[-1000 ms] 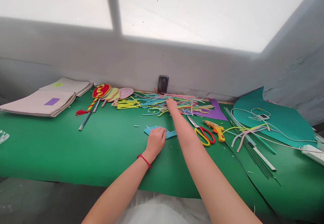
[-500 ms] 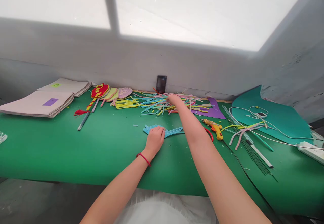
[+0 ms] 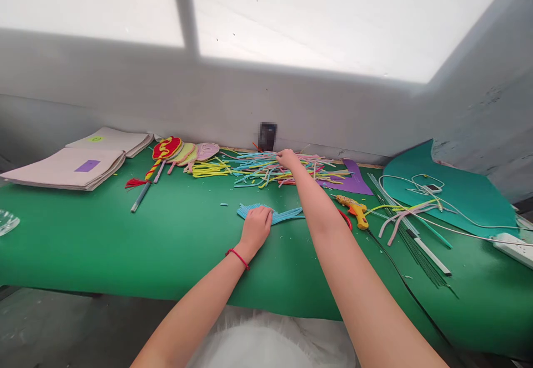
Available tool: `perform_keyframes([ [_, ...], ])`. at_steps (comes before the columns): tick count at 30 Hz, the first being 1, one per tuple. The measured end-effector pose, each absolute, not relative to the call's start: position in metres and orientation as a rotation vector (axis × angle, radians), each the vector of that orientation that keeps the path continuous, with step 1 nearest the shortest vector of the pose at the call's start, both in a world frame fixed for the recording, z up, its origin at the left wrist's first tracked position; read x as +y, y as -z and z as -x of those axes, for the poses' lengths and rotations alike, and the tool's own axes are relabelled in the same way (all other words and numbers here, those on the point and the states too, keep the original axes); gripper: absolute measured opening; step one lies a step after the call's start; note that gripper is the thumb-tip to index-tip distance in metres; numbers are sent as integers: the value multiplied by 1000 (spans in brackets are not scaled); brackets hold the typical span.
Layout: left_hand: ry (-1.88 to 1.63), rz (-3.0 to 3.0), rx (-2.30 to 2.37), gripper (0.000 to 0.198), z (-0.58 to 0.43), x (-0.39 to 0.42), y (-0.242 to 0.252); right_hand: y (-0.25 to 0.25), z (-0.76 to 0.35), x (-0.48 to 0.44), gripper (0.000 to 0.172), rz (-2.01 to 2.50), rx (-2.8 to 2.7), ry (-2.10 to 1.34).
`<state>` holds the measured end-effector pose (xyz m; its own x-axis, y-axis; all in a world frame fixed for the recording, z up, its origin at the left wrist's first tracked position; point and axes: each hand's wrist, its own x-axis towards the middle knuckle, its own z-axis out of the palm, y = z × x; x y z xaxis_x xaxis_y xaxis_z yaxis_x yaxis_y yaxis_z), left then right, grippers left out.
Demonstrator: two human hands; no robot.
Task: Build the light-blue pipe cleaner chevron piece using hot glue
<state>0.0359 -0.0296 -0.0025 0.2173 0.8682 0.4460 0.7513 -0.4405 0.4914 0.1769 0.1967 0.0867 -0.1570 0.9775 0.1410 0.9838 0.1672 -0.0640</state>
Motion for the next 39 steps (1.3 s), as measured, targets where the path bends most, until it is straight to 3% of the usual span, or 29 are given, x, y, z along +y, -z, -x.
perform_keyframes([
  [3, -1048, -2282, 1554, 27, -36, -30, 1, -100, -167, 205, 46, 1682, -2105, -46],
  [6, -1108, -2211, 1535, 26, -36, -29, -2, -130, -156, 200, 50, 1100, -1752, -225],
  [10, -1319, -1983, 1409, 26, -31, -29, -12, -171, -157, 131, 45, 828, -1910, 1],
  [12, -1445, -1790, 1276, 38, -26, -28, -18, -173, -163, 78, 41, 886, -2030, 213],
  [15, -1508, -1585, 1080, 56, -17, -27, -26, -144, -179, 9, 37, 1038, -2159, 349],
  [23, -1411, -1287, 952, 44, -13, -25, -28, -30, -209, -28, 32, 1434, -2203, 228],
  [27, -1395, -1143, 927, 43, -17, -25, -24, -14, -205, -30, 28, 1289, -2124, 247],
  [33, -1265, -1120, 887, 45, -26, -29, -22, 3, -188, -35, 36, 1135, -2079, 65],
  [39, -1464, -988, 958, 44, -15, -19, -21, 4, -190, -32, 38, 1107, -2105, 40],
])
